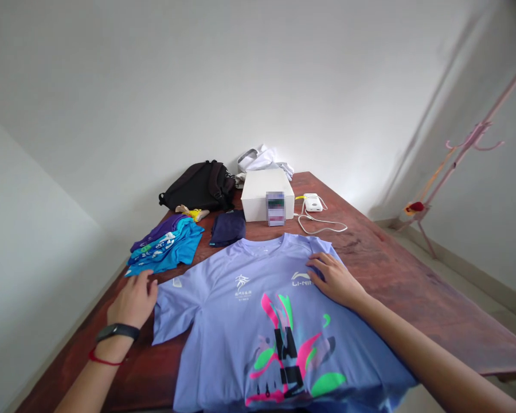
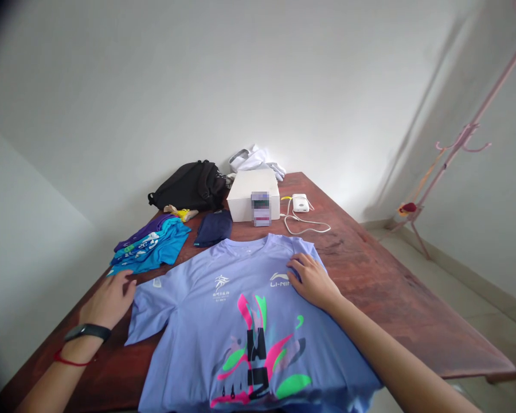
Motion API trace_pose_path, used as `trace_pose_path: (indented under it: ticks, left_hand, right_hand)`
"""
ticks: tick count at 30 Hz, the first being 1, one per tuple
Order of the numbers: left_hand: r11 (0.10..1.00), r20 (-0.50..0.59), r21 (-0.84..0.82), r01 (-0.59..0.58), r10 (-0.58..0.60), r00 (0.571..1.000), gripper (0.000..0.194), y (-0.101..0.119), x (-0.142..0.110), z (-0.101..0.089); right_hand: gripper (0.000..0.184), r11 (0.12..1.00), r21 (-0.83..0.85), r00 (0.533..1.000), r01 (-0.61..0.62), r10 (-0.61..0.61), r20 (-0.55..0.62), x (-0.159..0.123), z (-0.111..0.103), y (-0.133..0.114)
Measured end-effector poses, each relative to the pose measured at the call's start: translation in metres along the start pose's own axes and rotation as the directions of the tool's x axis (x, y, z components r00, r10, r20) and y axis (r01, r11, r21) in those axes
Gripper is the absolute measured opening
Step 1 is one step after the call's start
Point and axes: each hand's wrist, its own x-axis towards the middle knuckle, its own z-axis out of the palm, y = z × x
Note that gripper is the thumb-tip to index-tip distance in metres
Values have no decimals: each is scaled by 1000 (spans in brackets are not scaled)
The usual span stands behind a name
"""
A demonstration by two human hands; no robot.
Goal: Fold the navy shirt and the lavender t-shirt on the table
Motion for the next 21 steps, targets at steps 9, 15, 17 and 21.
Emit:
trace_pose_path:
  ticks: [9, 15, 17, 21]
  left_hand:
    - [584, 55, -486, -650, 762, 645, 52, 161, -7, 5]
    - [607, 137, -425, -672, 777, 615, 56, 220, 28, 51]
    - [617, 134, -395, -680, 772, 622, 57, 224, 37, 60]
    - [611, 62, -378, -695, 766, 640, 57, 223, 40, 66]
  right_hand:
    - [24, 998, 31, 999, -49, 48, 12, 1, -2, 0]
    - [45, 998, 8, 996, -70, 69, 51, -7, -16, -4]
    - [63, 996, -9, 990, -85, 85, 116, -13, -25, -4]
    - [64, 989, -28, 975, -146, 148, 167, -24, -41, 0]
